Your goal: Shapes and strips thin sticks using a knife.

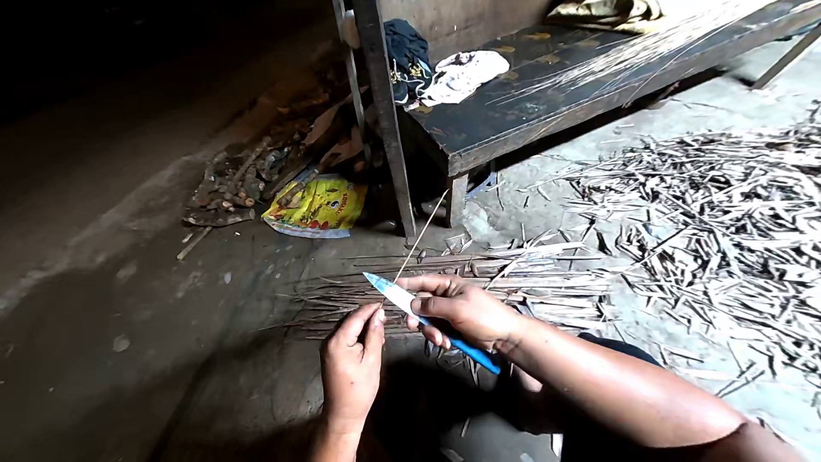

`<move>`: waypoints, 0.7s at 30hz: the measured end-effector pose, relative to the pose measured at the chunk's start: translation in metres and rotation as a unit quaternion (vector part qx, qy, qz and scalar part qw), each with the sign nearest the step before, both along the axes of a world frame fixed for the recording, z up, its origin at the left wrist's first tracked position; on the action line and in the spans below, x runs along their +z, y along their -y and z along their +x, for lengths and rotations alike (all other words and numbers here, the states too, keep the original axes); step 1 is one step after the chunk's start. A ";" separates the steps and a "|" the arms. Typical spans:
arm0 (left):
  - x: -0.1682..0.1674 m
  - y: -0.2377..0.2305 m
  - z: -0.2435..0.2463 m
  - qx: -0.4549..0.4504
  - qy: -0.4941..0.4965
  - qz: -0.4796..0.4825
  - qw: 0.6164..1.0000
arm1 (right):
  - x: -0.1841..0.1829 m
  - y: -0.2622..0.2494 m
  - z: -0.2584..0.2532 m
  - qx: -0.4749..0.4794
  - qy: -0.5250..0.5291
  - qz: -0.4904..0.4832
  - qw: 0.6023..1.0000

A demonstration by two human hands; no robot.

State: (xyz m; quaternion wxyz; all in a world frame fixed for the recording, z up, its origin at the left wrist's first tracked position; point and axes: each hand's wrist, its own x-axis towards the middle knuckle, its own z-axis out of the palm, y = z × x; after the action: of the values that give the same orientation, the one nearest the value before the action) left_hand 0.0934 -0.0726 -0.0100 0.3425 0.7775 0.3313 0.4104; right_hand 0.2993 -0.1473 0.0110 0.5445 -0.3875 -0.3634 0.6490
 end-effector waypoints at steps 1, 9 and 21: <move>0.000 0.000 0.000 0.001 -0.005 0.004 1.000 | 0.001 -0.001 0.003 -0.011 0.000 0.000 1.000; -0.001 0.000 -0.001 -0.002 -0.004 0.011 1.000 | 0.000 0.001 -0.001 -0.005 -0.011 -0.014 1.000; 0.002 -0.001 -0.004 -0.014 0.010 -0.008 1.000 | 0.000 -0.008 0.009 -0.042 -0.023 0.005 0.999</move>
State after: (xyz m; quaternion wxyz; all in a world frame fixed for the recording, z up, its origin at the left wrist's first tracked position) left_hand 0.0899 -0.0713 -0.0081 0.3582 0.7749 0.3200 0.4108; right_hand 0.3086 -0.1397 0.0114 0.5814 -0.3851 -0.3371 0.6324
